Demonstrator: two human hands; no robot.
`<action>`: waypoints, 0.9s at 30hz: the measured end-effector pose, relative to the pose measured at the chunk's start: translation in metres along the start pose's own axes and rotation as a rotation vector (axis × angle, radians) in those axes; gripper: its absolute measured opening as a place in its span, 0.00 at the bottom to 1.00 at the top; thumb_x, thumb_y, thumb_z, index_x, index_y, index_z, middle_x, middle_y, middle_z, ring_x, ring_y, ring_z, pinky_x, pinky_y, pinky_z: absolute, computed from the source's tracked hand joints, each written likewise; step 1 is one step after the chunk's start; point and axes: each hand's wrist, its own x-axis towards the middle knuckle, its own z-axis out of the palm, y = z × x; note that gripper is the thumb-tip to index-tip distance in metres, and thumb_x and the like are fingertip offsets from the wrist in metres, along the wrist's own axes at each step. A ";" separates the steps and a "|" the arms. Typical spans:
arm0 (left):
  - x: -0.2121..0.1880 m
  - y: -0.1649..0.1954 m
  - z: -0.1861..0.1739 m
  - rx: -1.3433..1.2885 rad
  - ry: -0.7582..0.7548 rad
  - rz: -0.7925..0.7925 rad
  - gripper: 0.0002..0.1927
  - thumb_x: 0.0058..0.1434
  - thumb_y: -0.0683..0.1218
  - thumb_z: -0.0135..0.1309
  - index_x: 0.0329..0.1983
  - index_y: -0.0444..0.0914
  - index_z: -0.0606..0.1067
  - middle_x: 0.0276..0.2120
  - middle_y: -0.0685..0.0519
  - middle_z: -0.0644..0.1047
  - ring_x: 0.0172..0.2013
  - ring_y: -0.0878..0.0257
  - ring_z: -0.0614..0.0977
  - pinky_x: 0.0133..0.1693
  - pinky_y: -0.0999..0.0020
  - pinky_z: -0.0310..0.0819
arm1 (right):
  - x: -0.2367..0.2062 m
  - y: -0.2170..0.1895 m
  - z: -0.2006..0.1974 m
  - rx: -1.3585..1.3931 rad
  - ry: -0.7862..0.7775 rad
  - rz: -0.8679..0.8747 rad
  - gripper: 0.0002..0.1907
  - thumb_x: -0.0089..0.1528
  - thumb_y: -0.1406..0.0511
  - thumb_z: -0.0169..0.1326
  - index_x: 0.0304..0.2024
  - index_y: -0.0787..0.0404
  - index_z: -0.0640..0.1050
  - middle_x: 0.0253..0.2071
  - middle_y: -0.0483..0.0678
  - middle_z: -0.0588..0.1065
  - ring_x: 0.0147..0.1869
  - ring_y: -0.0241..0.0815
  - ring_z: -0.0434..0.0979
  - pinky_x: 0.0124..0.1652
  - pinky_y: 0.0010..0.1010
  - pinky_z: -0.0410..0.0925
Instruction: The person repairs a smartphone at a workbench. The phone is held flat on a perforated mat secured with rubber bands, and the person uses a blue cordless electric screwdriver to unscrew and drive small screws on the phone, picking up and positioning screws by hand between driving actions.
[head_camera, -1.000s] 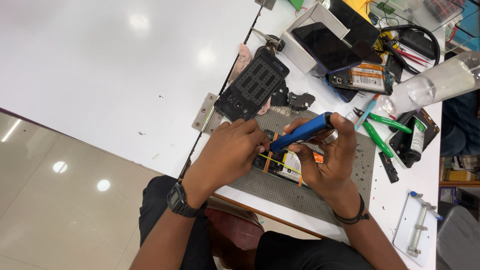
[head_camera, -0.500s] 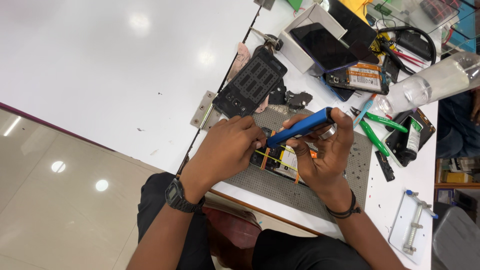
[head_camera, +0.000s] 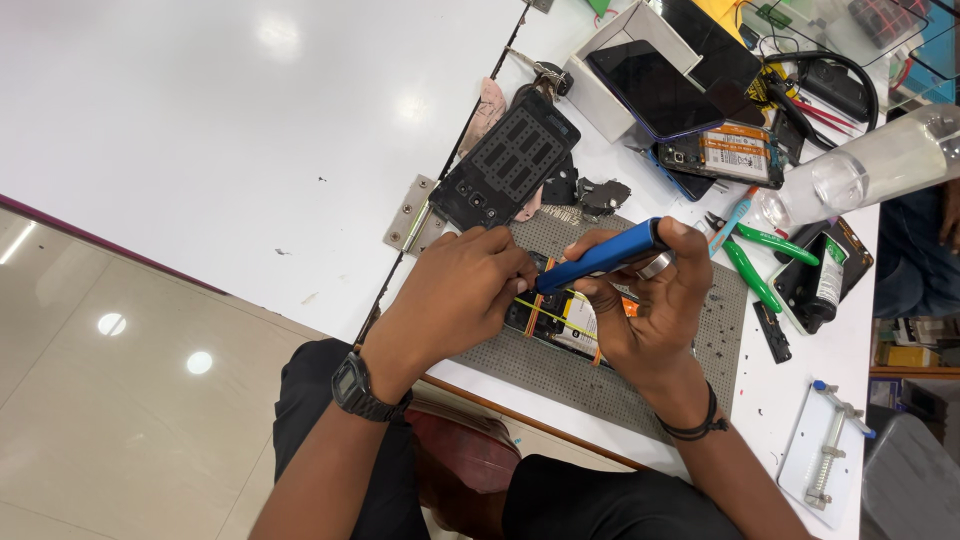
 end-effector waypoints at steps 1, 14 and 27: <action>0.000 0.001 -0.001 0.002 0.005 0.005 0.03 0.59 0.41 0.57 0.35 0.41 0.79 0.32 0.53 0.75 0.38 0.54 0.79 0.40 0.56 0.70 | 0.000 0.000 0.000 0.013 0.002 0.001 0.41 0.70 0.76 0.56 0.74 0.45 0.49 0.50 0.58 0.77 0.50 0.43 0.83 0.49 0.32 0.80; -0.004 0.012 -0.013 0.065 -0.066 -0.057 0.41 0.31 0.60 0.75 0.52 0.44 0.79 0.39 0.55 0.75 0.44 0.56 0.76 0.44 0.56 0.68 | 0.001 -0.005 0.005 0.071 -0.034 0.011 0.42 0.68 0.81 0.54 0.73 0.47 0.49 0.51 0.58 0.73 0.53 0.48 0.82 0.50 0.34 0.81; -0.005 0.009 -0.012 0.046 -0.063 -0.040 0.39 0.33 0.59 0.75 0.51 0.47 0.80 0.39 0.57 0.76 0.44 0.57 0.76 0.44 0.57 0.67 | 0.003 -0.008 0.006 0.106 -0.040 0.021 0.42 0.67 0.84 0.52 0.72 0.47 0.50 0.50 0.58 0.73 0.53 0.49 0.82 0.49 0.34 0.81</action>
